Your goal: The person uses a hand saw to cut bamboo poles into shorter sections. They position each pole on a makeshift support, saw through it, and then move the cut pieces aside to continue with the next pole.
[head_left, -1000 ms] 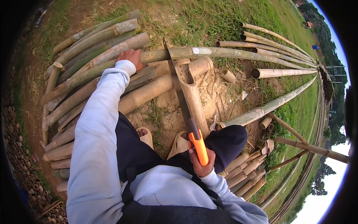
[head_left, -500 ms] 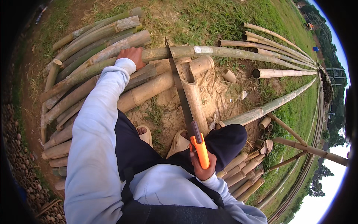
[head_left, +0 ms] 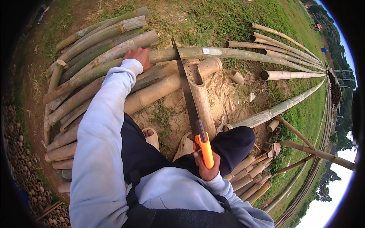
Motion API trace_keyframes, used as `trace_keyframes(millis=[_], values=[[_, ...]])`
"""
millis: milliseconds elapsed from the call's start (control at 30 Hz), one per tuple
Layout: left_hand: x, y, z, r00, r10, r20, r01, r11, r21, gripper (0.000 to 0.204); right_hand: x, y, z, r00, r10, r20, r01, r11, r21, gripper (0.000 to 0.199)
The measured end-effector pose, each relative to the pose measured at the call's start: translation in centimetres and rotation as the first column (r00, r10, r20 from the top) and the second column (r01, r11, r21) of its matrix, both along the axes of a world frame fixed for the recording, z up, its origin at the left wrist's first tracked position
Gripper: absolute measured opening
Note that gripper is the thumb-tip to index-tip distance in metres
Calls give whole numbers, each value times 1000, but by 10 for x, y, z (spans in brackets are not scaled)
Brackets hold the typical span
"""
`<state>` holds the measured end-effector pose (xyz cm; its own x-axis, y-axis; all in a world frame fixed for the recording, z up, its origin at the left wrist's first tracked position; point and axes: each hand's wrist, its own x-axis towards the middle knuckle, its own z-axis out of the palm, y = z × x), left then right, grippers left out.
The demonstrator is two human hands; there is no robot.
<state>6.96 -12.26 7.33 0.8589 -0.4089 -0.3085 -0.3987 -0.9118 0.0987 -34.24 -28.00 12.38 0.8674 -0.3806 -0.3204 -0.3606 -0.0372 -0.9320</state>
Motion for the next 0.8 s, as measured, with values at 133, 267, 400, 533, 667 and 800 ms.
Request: trace_keyframes(millis=[133,267,400,533,667,800], values=[[-1,1,-7,1000,2,-4,-2,1000,-6,51,53,-1,-64,999,1,36,0,1000,-18,16],[7,-11,2,999,-41,13,41,999,-5,50,186,-17,-114,958,50,283,-22,994,-103,23],[9,-2,1,1000,-23,16,23,1000,8,49,111,-2,-135,985,-16,174,9,999,40,21],[6,5,-3,1000,0,-2,0,1000,5,49,14,12,-103,999,-47,10,46,997,68,8],[2,-2,-6,998,-23,62,25,999,-39,47,115,-13,-130,994,-1,108,-2,1000,20,18],[9,-7,-1,998,-31,55,33,999,-36,47,173,-19,-109,980,51,193,-33,995,-97,18]])
